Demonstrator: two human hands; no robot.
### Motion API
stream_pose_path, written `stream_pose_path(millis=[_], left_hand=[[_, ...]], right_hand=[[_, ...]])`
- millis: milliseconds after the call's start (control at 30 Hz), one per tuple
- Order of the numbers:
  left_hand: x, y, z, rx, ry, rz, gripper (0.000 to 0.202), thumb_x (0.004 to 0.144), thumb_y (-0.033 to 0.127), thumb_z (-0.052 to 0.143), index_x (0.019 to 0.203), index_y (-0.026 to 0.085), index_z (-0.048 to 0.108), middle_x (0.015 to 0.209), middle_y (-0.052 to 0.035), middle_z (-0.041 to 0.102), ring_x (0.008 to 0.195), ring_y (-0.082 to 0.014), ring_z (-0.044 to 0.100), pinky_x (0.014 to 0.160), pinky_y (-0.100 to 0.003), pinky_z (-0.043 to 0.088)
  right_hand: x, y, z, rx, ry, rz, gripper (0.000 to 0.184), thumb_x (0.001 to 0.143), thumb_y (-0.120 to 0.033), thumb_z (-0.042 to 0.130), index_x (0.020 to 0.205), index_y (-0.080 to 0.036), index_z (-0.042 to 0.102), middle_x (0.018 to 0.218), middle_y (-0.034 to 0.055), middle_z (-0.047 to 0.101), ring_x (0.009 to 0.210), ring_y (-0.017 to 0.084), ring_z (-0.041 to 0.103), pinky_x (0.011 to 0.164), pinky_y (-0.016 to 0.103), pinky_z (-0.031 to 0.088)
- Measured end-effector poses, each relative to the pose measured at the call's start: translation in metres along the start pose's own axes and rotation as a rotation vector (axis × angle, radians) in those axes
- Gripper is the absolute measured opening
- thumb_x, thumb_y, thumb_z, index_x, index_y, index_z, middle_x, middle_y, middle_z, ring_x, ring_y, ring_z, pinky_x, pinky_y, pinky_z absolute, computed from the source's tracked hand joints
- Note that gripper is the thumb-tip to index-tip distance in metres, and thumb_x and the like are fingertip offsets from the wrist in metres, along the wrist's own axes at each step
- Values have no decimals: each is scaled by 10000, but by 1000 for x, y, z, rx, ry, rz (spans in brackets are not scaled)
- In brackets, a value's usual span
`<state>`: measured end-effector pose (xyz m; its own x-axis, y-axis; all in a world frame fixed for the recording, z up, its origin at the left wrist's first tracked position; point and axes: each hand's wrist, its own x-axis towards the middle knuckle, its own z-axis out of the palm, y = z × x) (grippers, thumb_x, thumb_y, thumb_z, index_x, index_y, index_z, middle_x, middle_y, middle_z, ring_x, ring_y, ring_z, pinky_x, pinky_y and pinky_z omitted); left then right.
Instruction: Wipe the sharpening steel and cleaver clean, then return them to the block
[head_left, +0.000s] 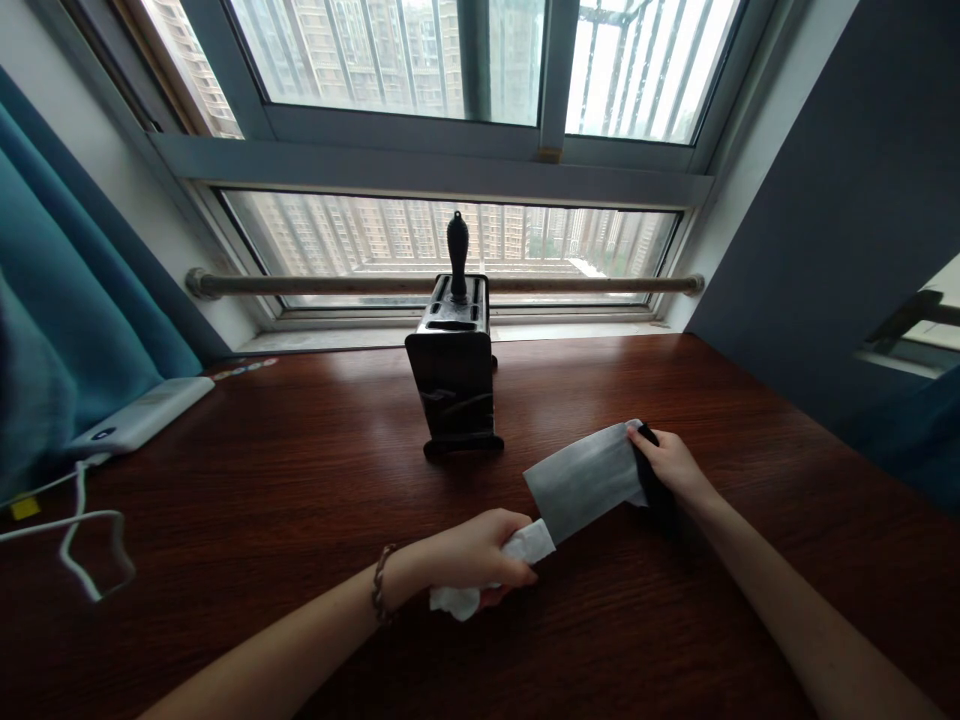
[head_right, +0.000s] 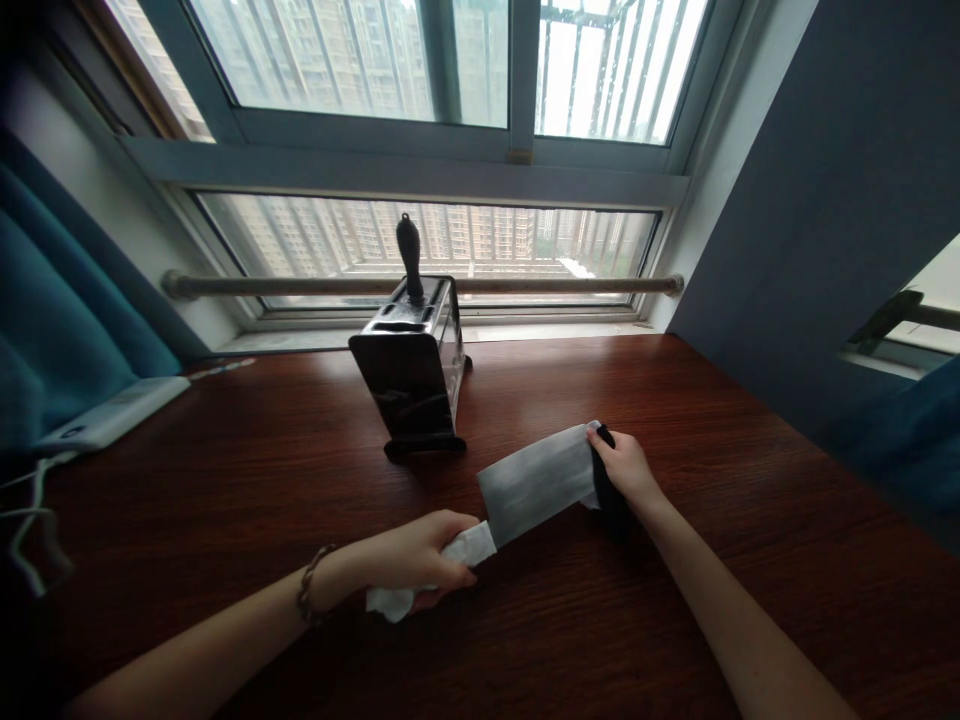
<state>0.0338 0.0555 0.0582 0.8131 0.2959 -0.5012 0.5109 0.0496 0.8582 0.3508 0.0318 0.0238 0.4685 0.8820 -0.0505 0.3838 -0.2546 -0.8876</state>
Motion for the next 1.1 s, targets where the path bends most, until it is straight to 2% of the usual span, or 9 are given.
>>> stream_pose_path(millis=[233, 367, 533, 633, 700, 767, 933, 1000, 1100], left_hand=[[1, -2, -1, -23, -17, 7, 254, 690, 287, 612, 880, 176, 485, 582, 45, 507, 427, -73, 458, 355, -166, 372], [0, -1, -1, -23, -17, 4, 257, 685, 284, 615, 876, 181, 477, 575, 49, 504, 426, -78, 462, 350, -169, 367], [-1, 1, 1, -1, 14, -13, 240, 684, 281, 603, 860, 176, 479, 583, 42, 509, 431, -82, 462, 356, -182, 373], [-1, 2, 1, 0, 17, -13, 223, 686, 286, 595, 843, 174, 483, 576, 42, 503, 427, -81, 452, 355, -184, 369], [-1, 2, 1, -2, 10, -9, 217, 681, 287, 598, 831, 174, 487, 566, 42, 503, 425, -82, 451, 353, -184, 365], [-1, 2, 1, -9, 4, -6, 209, 672, 279, 601, 812, 173, 487, 559, 41, 509, 425, -84, 456, 352, -183, 367], [2, 0, 2, -5, 24, -7, 178, 667, 240, 574, 811, 170, 496, 537, 45, 500, 415, -88, 461, 355, -183, 366], [2, 0, 2, 2, 34, -10, 203, 666, 246, 582, 835, 170, 498, 545, 44, 507, 418, -91, 466, 355, -185, 365], [1, 2, 1, -13, 17, -7, 228, 664, 261, 605, 841, 171, 493, 564, 40, 524, 432, -91, 477, 359, -183, 371]], right_hand=[[-3, -7, 1, -241, 91, -67, 534, 767, -662, 402, 577, -166, 454, 591, 48, 496, 597, 167, 446, 562, 281, 281], [-4, -9, -4, -351, 160, -42, 507, 822, -611, 375, 615, -167, 507, 650, 84, 566, 660, 207, 515, 598, 289, 307], [-9, -20, -25, -555, 414, -21, 512, 882, -598, 319, 822, -165, 585, 796, 182, 620, 765, 316, 550, 637, 349, 275], [-23, -28, -21, -630, 580, -263, 487, 918, -549, 321, 805, -149, 573, 756, 172, 620, 717, 288, 570, 647, 350, 310], [-40, -32, -4, -610, 520, -547, 426, 937, -469, 366, 743, -146, 564, 729, 146, 618, 688, 242, 581, 662, 334, 366], [-60, -34, 20, -562, 254, -788, 309, 940, -355, 425, 895, -119, 619, 872, 132, 666, 804, 213, 623, 761, 303, 433], [-97, -43, 63, -526, -211, -1159, 369, 900, -350, 503, 1128, -79, 604, 1215, 98, 608, 1152, 231, 553, 981, 332, 450], [-96, -44, 63, -566, -209, -1166, 432, 897, -397, 508, 1168, -72, 595, 1249, 99, 586, 1171, 241, 540, 980, 369, 466], [-81, -38, 54, -724, 18, -1020, 494, 929, -404, 445, 1207, -17, 576, 1247, 152, 577, 1169, 282, 536, 971, 434, 476]])
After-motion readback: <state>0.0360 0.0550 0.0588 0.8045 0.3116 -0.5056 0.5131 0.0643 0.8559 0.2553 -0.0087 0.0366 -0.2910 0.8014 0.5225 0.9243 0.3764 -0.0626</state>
